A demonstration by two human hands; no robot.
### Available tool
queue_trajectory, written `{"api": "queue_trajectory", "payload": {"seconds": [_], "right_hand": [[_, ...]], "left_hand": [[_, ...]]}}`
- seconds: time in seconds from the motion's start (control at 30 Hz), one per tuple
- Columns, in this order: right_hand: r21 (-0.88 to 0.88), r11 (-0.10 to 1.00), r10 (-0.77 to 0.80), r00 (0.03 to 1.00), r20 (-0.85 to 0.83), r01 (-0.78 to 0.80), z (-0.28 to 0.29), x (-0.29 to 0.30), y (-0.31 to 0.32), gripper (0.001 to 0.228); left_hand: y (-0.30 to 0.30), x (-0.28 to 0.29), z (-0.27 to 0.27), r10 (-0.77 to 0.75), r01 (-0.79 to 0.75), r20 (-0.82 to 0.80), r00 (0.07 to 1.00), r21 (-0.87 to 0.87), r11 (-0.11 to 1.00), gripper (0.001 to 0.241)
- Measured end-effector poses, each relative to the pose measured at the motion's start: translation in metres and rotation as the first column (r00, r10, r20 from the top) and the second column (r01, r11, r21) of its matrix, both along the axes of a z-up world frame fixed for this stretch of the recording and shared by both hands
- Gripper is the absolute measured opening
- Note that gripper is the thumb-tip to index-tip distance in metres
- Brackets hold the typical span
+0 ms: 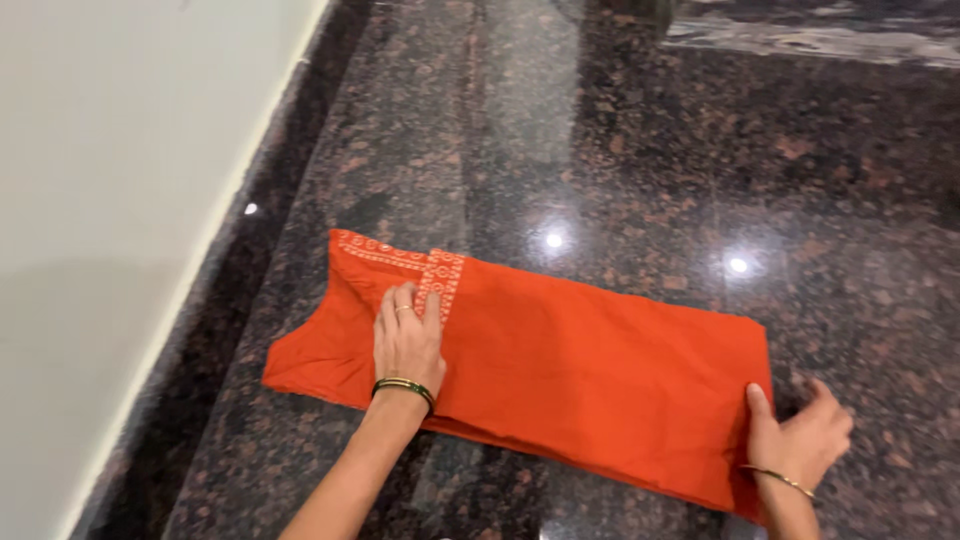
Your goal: The person folds an orange top and matching orange pants on the floor. They smooth the fabric, fold the sleeves and sides of the top, then fold the pants and place them together.
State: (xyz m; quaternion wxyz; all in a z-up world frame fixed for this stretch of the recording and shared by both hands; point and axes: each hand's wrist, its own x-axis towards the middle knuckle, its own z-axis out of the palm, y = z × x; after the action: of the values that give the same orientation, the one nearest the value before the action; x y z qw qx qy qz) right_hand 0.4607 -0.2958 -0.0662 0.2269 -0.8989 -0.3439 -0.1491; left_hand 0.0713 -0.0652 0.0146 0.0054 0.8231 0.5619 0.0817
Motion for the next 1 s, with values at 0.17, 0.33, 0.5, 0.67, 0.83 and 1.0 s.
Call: {"api": "queue_trajectory", "payload": {"seconds": [0.17,0.33,0.5,0.67,0.83,1.0], "right_hand": [[-0.043,0.992,-0.114,0.7,-0.705,0.117,-0.008,0.022,-0.006,0.061],[0.022,0.991,-0.011,0.248,-0.969,0.129,0.039,0.036,0.011,0.064],[-0.093,0.98,-0.161,0.436,-0.885,0.173,0.142,0.053,0.019,0.061],[0.302,0.939,0.336,0.257,-0.906,-0.164,0.209,0.018,0.061,0.049],[0.331,0.812,0.453,0.161,-0.877,-0.481,0.175,-0.141,0.177,0.037],[0.503,0.67,0.593,-0.013,-0.805,-0.547,0.087,-0.26,0.205,0.03]], "left_hand": [[-0.008,0.03,-0.012,-0.251,0.257,0.111,0.962,-0.046,0.965,0.063],[-0.041,0.069,0.0,-0.311,0.312,0.034,0.95,-0.179,0.933,0.066],[-0.08,0.1,0.008,-0.397,0.337,-0.003,0.918,-0.521,0.784,0.069],[-0.069,0.091,-0.02,-0.25,0.353,0.451,0.857,-0.158,0.922,0.061],[-0.003,0.016,-0.025,0.688,0.399,0.709,0.157,-0.683,0.612,0.073],[0.024,-0.042,-0.02,0.829,0.543,0.556,0.053,-0.713,0.444,0.06]]}}
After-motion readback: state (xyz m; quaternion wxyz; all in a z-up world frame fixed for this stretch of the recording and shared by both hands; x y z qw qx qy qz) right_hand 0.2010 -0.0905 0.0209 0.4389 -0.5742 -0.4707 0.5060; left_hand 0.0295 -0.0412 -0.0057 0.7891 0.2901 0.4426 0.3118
